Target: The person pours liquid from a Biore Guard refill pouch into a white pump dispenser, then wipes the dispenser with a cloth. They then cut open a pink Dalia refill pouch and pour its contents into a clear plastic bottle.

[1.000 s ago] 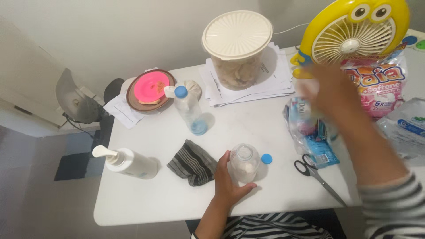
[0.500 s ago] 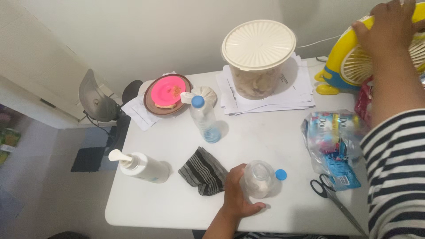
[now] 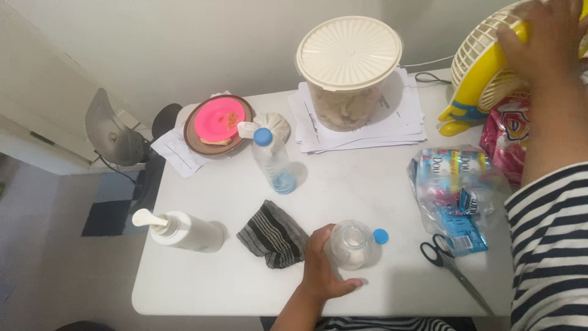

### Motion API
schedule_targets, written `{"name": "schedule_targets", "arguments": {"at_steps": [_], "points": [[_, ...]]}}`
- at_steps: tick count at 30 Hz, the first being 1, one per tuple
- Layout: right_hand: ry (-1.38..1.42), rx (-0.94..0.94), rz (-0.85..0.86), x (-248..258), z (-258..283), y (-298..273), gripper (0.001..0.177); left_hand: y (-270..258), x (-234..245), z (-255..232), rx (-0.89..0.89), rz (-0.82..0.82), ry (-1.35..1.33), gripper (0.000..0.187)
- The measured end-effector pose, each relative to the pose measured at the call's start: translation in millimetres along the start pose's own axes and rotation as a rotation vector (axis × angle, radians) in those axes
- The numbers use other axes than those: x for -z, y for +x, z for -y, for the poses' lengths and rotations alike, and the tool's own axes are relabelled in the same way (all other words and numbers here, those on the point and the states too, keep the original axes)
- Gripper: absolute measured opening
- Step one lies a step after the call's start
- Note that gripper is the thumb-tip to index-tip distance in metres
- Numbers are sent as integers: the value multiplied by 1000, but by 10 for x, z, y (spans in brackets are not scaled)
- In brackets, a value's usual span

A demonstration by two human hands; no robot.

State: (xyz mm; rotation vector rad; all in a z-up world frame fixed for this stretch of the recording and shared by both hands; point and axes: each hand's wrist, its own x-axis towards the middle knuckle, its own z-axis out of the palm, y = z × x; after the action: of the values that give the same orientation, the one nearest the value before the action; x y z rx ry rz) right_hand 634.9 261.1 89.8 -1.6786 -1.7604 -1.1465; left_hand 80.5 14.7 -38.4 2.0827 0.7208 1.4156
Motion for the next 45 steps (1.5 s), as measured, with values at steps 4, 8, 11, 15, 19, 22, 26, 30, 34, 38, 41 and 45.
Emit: {"name": "schedule_targets", "arguments": {"at_steps": [4, 8, 11, 15, 19, 22, 26, 30, 34, 38, 41, 45], "points": [[748, -621, -490, -334, 0, -141, 20, -12, -4, 18, -1, -15, 7, 110], [158, -1026, -464, -372, 110, -695, 10, -38, 18, 15, -4, 9, 45, 111], [29, -925, -140, -264, 334, -1055, 17, -31, 2, 13, -12, 9, 59, 111], [79, -759, 3, -119, 419, -1198, 16, -33, -16, 11, -9, 4, 46, 107], [93, -668, 80, -87, 366, -1289, 16, -31, -13, 21, 30, 23, -2, 102], [155, -650, 33, -137, 315, -1380, 13, -25, -18, 16, -1, 4, 20, 104], [224, -612, -229, -277, 220, -1268, 13, -20, -10, 6, 39, 19, -1, 104], [224, -654, -378, -286, 106, -1239, 9, -48, 20, -8, 42, 26, -29, 106], [368, -732, -445, -260, -2, -1169, 13, -27, -4, 8, 33, 24, -21, 107], [925, -751, -733, -159, -85, -1060, 22, -60, -4, 7, 107, 56, 9, 111], [1307, -689, -666, 10, -124, -924, 34, -52, -13, 35, 80, 54, 45, 112], [1591, -539, -471, 429, -15, -613, 30, -63, -18, 59, 126, 64, 42, 113]]}}
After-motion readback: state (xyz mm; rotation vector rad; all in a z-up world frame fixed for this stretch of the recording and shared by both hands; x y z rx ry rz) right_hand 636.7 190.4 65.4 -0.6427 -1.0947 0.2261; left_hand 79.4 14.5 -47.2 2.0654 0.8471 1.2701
